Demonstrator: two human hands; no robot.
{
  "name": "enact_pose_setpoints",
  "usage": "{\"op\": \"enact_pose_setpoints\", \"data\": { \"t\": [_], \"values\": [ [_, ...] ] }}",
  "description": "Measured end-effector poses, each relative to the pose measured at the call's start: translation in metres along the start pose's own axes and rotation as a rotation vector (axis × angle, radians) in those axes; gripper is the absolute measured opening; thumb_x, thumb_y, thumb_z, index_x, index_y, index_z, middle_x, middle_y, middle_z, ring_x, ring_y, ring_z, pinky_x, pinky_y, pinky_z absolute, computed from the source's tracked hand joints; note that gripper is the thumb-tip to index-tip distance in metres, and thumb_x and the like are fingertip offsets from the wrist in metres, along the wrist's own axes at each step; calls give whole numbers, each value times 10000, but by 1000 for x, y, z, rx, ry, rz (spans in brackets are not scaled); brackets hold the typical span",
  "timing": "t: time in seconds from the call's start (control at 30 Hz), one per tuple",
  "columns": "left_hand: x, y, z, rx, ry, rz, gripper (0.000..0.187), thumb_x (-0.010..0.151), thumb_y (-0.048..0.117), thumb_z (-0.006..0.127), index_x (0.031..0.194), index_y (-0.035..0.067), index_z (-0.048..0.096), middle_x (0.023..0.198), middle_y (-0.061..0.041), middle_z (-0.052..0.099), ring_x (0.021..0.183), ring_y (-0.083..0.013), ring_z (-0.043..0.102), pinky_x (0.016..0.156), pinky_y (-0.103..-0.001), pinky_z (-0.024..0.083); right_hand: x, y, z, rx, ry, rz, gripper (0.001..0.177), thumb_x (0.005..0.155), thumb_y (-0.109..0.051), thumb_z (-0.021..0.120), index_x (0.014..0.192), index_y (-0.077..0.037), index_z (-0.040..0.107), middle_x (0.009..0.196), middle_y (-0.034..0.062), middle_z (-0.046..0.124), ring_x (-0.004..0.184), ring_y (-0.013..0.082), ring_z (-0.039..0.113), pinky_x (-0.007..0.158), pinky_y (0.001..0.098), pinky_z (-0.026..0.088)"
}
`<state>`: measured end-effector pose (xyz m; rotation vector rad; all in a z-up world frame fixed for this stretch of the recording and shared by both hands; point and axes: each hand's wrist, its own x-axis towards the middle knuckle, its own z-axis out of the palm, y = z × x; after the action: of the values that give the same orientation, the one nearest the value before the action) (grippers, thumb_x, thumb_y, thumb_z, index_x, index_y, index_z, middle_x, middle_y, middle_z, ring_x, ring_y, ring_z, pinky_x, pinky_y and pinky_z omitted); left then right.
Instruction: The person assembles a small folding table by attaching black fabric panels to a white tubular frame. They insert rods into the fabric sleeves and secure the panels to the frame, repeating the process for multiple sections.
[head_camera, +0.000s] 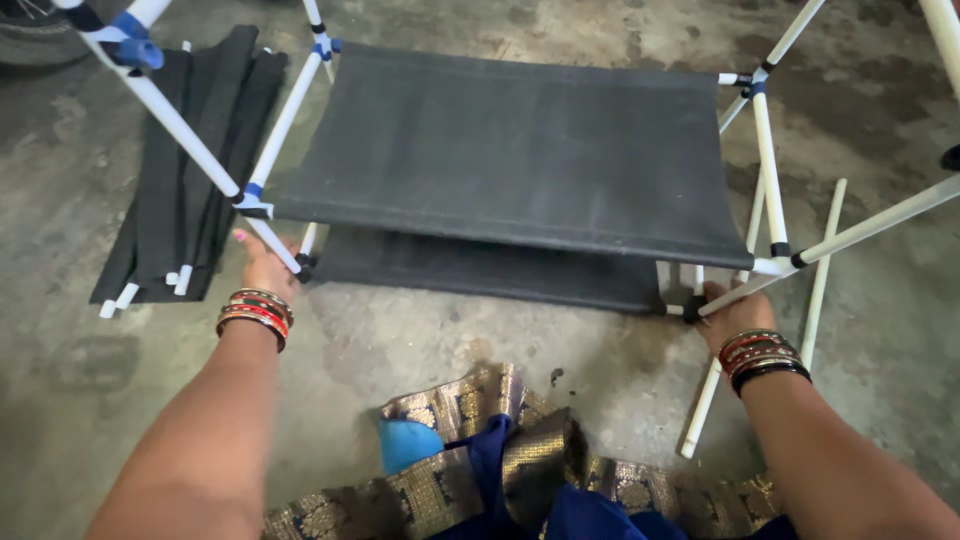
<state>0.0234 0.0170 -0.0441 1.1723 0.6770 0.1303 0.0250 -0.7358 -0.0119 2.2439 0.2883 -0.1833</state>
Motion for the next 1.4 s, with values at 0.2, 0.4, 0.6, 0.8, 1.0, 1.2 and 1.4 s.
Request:
{"op": "enact_pose_setpoints", "data": {
  "t": [0.2, 0.4, 0.6, 0.8, 1.0, 1.2, 1.4],
  "values": [
    [45, -23, -6, -55, 104, 130, 996, 951, 783, 243, 1332, -66, 597, 1266, -204, 699, 1141, -300, 682, 959, -385, 545, -10, -4, -21, 81, -153, 59, 527, 1091, -520, 345, 1505, -232, 500, 1497, -39, 566, 1410, 138, 502, 1150, 290, 384],
    [38, -17, -4, -68, 76, 6, 1017, 921, 822, 180, 1278, -14, 637, 1291, -145, 706, 1146, -262, 662, 997, -407, 485, -11, -7, -17, -81, -96, 11, 672, 997, -563, 367, 1514, -134, 383, 1525, -33, 455, 1386, 131, 437, 1140, 337, 338],
    [29, -10, -11, 89, 154, -70, 900, 911, 824, 239, 1238, 84, 631, 1289, -111, 713, 1096, -234, 670, 864, -385, 483, 4, -22, 23, -2098, -51, -662, 555, 1034, -400, 336, 1465, -60, 413, 1478, 127, 503, 1320, 270, 495, 1121, 485, 387],
    [16, 16, 11, 47, 169, 47, 760, 997, 785, 272, 1094, 138, 660, 1084, -53, 703, 981, -205, 683, 732, -348, 443, 26, 0, 23, -3045, -151, -910, 396, 1087, -326, 422, 1378, -69, 497, 1378, 137, 574, 1176, 221, 584, 1003, 446, 419],
    [-33, 71, 51, -17, 352, 304, 803, 1025, 722, 282, 1090, 57, 728, 930, -32, 691, 865, -205, 574, 794, -338, 459, 17, 70, -23, -2909, -453, -394, 442, 1129, -345, 444, 1218, 46, 631, 1038, 121, 681, 949, 238, 606, 846, 374, 512],
    [-121, 82, 128, 222, 1293, 768, 262, 1036, 253, 621, 946, 8, 598, 941, -170, 598, 871, -370, 596, 751, -510, 452, -21, 66, -106, -2707, -514, -1695, 400, 1034, -432, 524, 1082, -62, 669, 951, 111, 657, 810, 258, 611, 697, 394, 491],
    [-199, 106, 196, 291, 738, 1051, 88, 1007, 95, 637, 977, 20, 601, 973, -165, 581, 928, -350, 581, 850, -484, 473, 13, 39, -148, -3037, -191, -2710, 302, 1047, -261, 568, 960, -37, 750, 884, 180, 754, 781, 335, 706, 638, 443, 531]
  ]
}}
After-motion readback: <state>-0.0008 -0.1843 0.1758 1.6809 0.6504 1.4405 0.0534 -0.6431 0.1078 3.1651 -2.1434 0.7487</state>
